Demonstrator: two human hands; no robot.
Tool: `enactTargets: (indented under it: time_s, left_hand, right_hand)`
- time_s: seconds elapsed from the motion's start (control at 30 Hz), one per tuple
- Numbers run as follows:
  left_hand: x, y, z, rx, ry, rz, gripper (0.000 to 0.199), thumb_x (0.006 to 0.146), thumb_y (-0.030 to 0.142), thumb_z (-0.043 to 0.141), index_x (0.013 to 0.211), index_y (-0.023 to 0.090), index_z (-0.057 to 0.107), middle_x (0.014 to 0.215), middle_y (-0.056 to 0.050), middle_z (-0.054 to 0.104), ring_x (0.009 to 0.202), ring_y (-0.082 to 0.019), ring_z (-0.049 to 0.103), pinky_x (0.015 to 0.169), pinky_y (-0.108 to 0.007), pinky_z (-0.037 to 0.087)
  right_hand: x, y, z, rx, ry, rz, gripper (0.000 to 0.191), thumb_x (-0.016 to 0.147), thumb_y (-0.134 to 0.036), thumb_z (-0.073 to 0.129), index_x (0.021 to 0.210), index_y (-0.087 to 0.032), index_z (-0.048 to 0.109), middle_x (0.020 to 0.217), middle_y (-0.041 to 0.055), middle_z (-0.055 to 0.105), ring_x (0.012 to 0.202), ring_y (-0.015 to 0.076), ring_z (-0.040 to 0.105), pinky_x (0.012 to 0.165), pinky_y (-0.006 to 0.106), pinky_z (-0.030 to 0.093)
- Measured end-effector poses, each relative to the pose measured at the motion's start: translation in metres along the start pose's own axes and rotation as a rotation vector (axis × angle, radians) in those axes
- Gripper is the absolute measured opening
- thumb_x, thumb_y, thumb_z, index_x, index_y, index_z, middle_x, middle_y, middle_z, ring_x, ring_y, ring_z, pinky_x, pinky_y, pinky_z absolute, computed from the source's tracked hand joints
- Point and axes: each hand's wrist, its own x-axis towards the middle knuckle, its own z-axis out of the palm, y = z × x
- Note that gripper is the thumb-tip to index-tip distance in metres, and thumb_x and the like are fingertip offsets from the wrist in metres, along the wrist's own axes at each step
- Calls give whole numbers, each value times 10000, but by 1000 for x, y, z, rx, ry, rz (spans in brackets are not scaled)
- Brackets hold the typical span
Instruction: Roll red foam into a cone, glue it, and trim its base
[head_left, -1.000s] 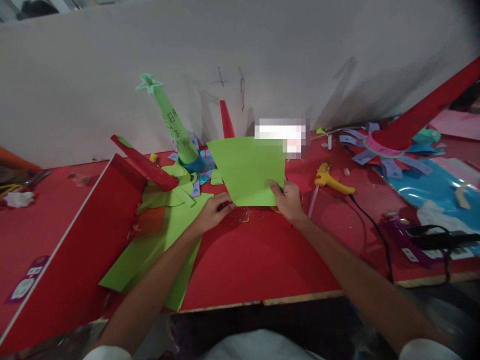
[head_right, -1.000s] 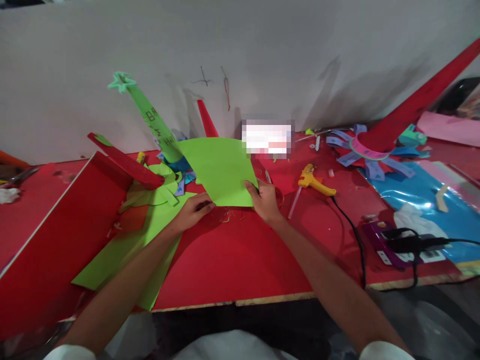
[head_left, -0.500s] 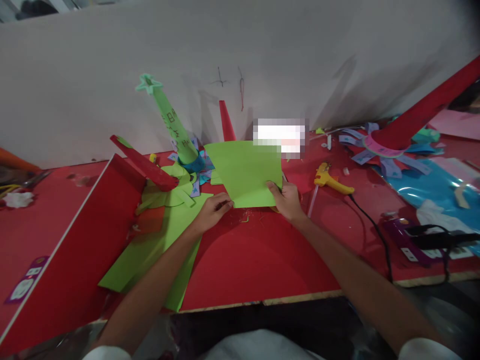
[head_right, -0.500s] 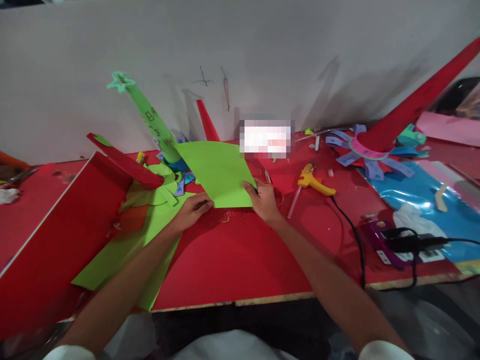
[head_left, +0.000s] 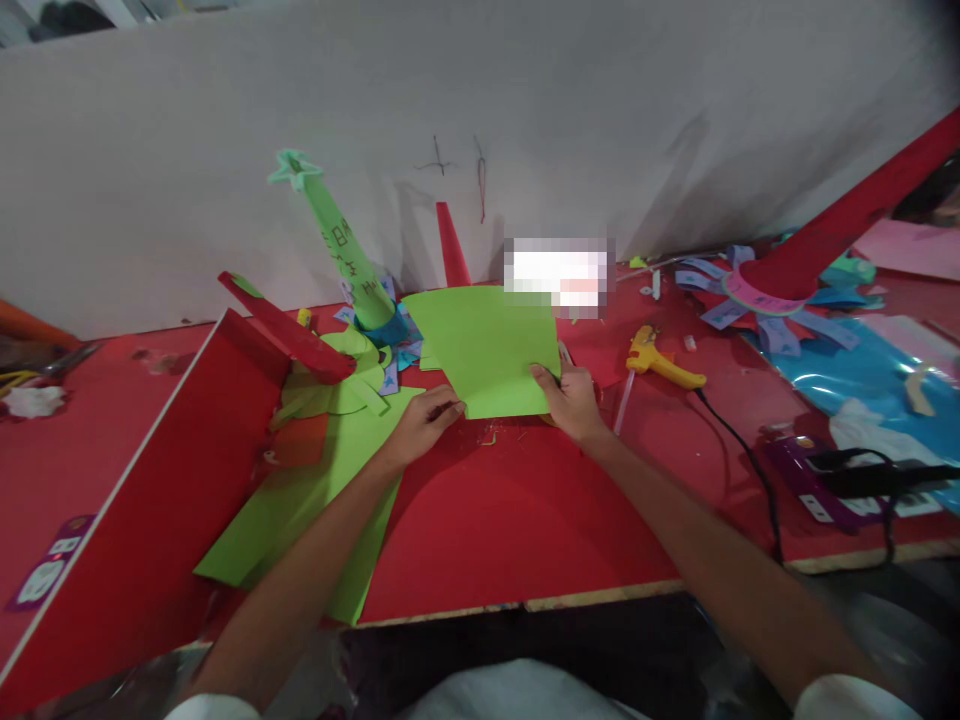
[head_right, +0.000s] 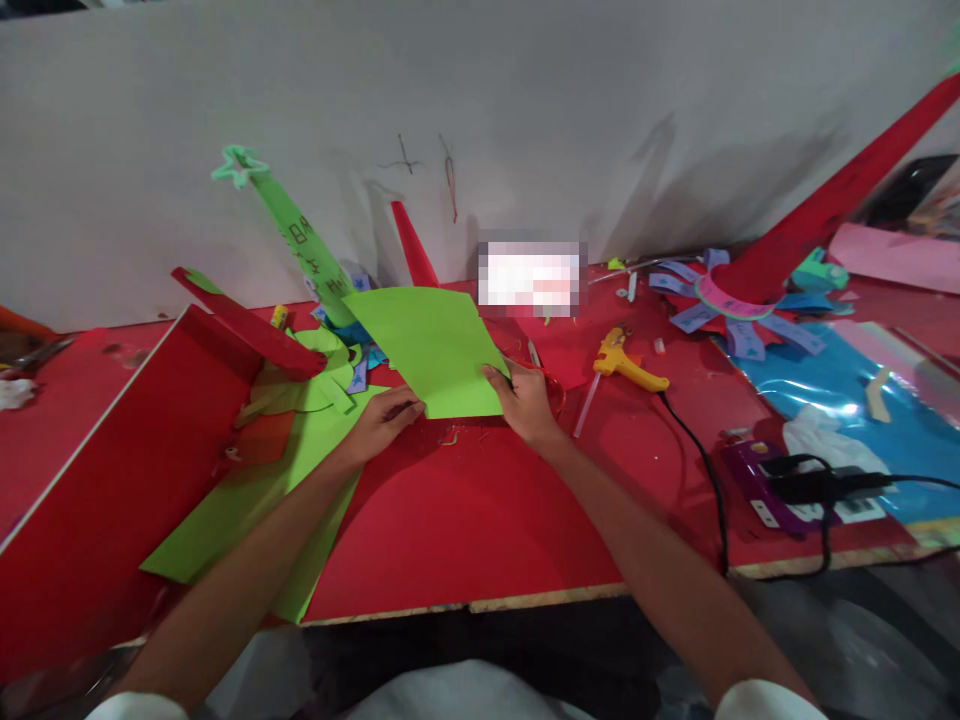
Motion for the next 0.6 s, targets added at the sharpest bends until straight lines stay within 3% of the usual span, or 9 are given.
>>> enactTargets:
  time_s: [0.23,0.6]
  left_hand:
    - [-1,-1,1,-11,25,-48,392,983,458,593,704,183,593,668,12,507,633,-131,473,611,-272,344]
    - [-2,-4,3,-27,64,-96,316,942,426,629,741,183,601,727,6,530,645,-125,488,603,-265,353]
  right_hand:
    - [0,2,1,-42,-10,6,674,947,-787,456,931,-191,769,773,80,763,671,215,683,652,321,540]
    - [0,-1,0,-59,-30,-2,630,964,-752,463,854,-196,738,630,32,645,600,183,597,578,294,455]
